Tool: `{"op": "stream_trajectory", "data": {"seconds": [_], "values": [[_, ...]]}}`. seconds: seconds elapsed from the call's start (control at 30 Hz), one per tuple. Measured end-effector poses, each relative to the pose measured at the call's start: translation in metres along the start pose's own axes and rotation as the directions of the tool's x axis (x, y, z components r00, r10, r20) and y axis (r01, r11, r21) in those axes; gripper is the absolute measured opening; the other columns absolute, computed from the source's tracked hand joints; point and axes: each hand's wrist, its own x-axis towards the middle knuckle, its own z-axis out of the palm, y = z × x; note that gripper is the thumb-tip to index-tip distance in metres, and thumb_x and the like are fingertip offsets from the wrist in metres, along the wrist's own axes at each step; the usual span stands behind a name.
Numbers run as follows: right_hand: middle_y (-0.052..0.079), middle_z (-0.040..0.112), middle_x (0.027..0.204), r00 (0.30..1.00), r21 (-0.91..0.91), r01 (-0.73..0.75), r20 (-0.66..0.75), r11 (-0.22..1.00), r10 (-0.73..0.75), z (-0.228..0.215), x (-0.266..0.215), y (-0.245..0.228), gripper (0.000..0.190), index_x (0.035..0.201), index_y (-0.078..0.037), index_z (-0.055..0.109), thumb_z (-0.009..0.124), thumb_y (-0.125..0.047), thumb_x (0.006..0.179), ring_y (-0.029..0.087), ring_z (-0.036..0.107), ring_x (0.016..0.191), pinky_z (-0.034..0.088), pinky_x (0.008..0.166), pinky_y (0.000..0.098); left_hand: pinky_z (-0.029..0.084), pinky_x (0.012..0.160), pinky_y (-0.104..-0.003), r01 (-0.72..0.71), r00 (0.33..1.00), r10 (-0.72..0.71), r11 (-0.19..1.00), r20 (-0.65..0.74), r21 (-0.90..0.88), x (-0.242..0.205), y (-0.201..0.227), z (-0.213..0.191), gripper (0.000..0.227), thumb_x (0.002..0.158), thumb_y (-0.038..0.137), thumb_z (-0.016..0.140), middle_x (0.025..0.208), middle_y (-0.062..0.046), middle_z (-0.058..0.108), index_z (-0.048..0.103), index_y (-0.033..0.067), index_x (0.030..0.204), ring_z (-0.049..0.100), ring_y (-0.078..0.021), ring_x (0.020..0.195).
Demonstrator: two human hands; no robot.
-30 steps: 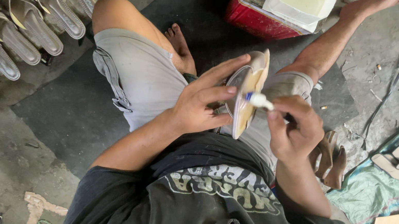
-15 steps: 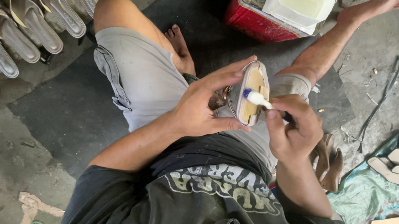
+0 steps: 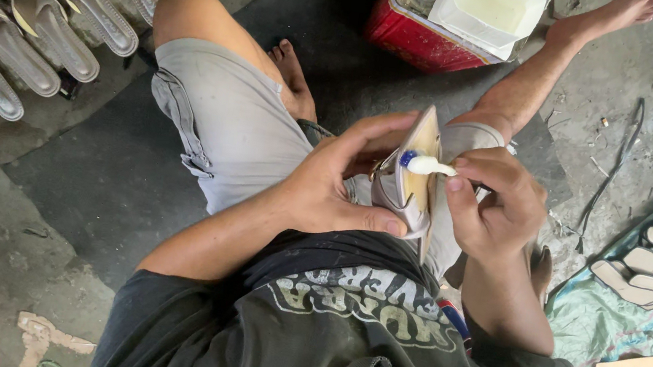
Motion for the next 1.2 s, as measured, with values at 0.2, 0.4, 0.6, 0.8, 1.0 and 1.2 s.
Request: {"op": "stream_trajectory", "data": {"seconds": [0.2,0.4,0.6,0.8,1.0,1.2], "values": [[0.017,0.07,0.095,0.996,0.02,0.049,0.08,0.999,-0.05,-0.012,0.008,-0.001,0.014,0.107,0.0,0.064,0.073,0.003,0.098,0.022,0.07,0.076,0.053,0.068,0.0287,0.05,0.12,-0.039,0.059,0.998,-0.055,0.991,0.035,-0.119,0.001,0.009,0.003,0.104,0.087,0.023,0.092,0.156,-0.015,0.051,0.025,0.0074,0.165,0.053,-0.0224,0.145],[0.018,0.071,0.092,0.989,0.0,0.082,0.122,0.997,-0.081,-0.022,0.01,0.003,0.015,0.105,0.002,0.063,0.073,0.003,0.094,0.021,0.068,0.072,0.052,0.063,0.028,0.048,0.12,-0.038,0.102,0.993,-0.082,0.963,0.088,-0.248,0.001,0.012,0.003,0.104,0.09,0.019,0.091,0.149,-0.014,0.057,0.022,0.0067,0.166,0.056,-0.021,0.14],[0.018,0.07,0.092,0.97,0.011,0.142,0.2,0.99,-0.141,-0.033,0.02,0.01,0.012,0.099,0.001,0.065,0.074,0.002,0.091,0.024,0.071,0.075,0.055,0.065,0.0304,0.045,0.124,-0.038,0.055,0.993,-0.028,0.969,0.116,-0.241,-0.001,0.003,0.0,0.098,0.097,0.019,0.087,0.158,-0.014,0.049,0.019,0.007,0.167,0.047,-0.0198,0.146],[0.016,0.07,0.081,0.902,0.543,-0.135,0.414,0.829,-0.124,-0.052,0.046,0.033,0.008,0.092,-0.002,0.066,0.068,-0.005,0.086,0.019,0.065,0.061,0.051,0.054,0.0292,0.053,0.111,-0.043,0.137,0.99,-0.128,0.974,0.058,-0.182,-0.004,-0.031,-0.007,0.09,0.102,0.039,0.07,0.148,-0.017,0.049,0.017,0.0076,0.169,0.055,-0.0244,0.135],[0.017,0.069,0.1,0.976,0.486,-0.218,0.13,0.846,0.176,-0.049,0.073,0.087,0.016,0.112,0.0,0.063,0.062,-0.005,0.097,0.028,0.061,0.076,0.048,0.067,0.0359,0.051,0.109,-0.048,0.207,0.943,-0.334,0.605,-0.009,-0.769,0.007,-0.063,-0.029,0.084,0.103,0.051,0.06,0.148,-0.017,0.05,0.016,0.0142,0.165,0.056,-0.03,0.133],[0.01,0.076,0.089,0.984,-0.827,0.017,0.112,0.562,0.135,-0.03,0.111,0.164,0.02,0.104,-0.016,0.082,0.07,-0.013,0.087,0.033,0.069,0.077,0.051,0.067,0.0449,0.056,0.101,-0.052,0.336,0.911,-0.411,0.692,0.034,-0.639,-0.015,-0.074,-0.04,0.099,0.092,0.029,0.068,0.153,-0.012,0.043,-0.001,0.031,0.163,0.058,-0.0324,0.132]]}}
